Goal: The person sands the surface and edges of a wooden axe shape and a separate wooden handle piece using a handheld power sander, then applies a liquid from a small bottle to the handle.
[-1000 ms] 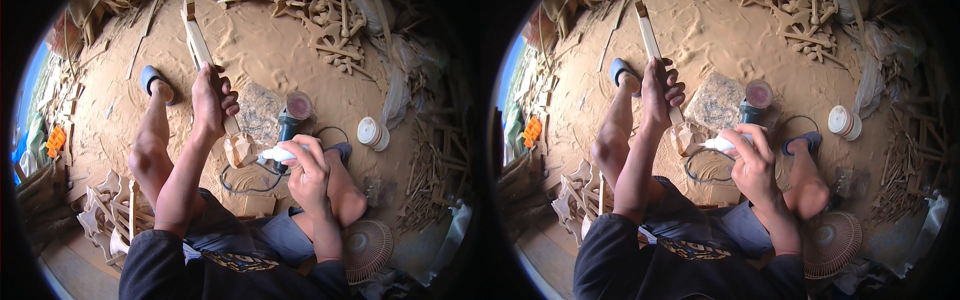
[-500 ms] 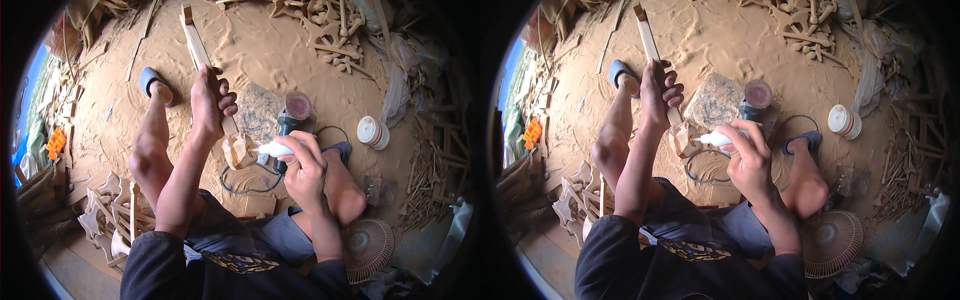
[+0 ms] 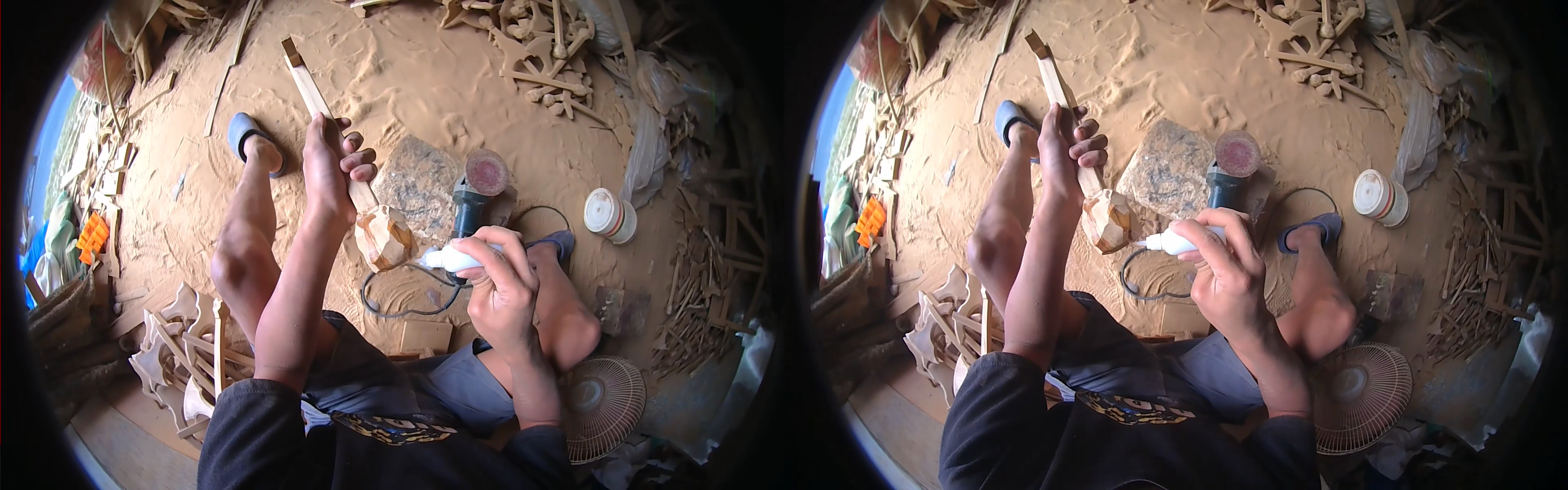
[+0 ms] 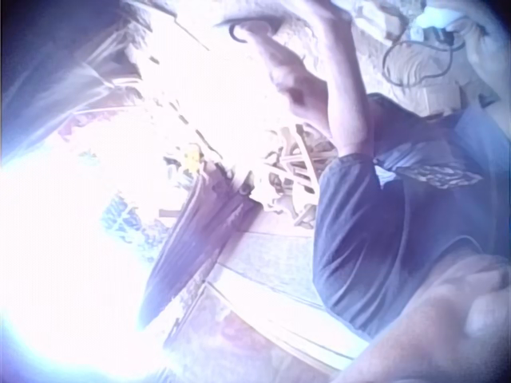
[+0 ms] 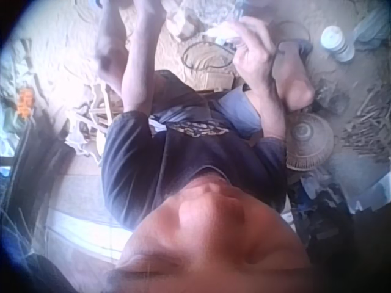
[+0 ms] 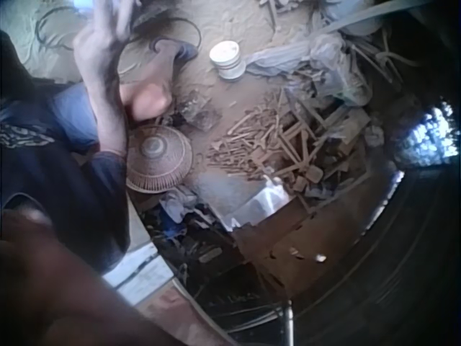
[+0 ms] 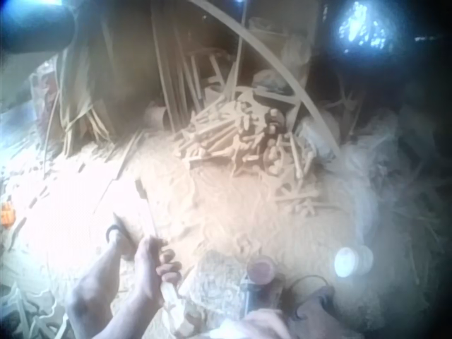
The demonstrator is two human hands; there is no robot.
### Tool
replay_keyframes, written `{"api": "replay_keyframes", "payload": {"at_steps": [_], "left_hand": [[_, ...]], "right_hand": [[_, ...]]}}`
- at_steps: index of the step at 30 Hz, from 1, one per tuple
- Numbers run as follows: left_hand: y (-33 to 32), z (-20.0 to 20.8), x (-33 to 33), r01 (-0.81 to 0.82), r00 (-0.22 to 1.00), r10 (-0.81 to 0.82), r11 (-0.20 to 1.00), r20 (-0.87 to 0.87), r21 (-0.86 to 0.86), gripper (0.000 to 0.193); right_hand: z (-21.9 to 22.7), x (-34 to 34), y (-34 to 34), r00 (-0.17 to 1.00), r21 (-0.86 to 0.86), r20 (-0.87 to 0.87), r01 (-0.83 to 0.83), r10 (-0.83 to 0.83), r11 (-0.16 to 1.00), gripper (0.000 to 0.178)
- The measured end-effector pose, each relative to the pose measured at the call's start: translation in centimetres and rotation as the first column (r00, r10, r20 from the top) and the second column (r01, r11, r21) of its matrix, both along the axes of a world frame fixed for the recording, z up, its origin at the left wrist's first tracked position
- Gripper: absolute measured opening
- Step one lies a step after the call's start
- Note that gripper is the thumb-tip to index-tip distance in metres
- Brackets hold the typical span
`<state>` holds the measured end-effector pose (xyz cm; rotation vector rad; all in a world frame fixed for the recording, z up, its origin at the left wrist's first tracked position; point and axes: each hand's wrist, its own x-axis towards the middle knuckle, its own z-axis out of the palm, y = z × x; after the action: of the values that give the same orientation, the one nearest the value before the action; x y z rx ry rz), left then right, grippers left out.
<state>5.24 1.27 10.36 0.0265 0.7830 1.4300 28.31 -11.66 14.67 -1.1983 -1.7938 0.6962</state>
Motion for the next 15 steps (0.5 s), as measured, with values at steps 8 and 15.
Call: {"api": "replay_keyframes", "payload": {"at_steps": [8, 15], "left_hand": [[0.9, -1.9, -2.4, 0.033, 0.926, 0.004, 0.995, 0.378, -0.089, 0.034], [1.9, -5.5, -4.9, 0.044, 0.889, 0.074, 0.968, 0.453, -0.246, 0.03]], "right_hand": [[-1.5, 0.6, 0.3, 0.986, -0.131, -0.162, 0.009, -0.03, 0.991, 0.024], [-5.4, 0.6, 0.0, 0.83, -0.54, -0.537, -0.199, -0.153, 0.818, 0.043]]}}
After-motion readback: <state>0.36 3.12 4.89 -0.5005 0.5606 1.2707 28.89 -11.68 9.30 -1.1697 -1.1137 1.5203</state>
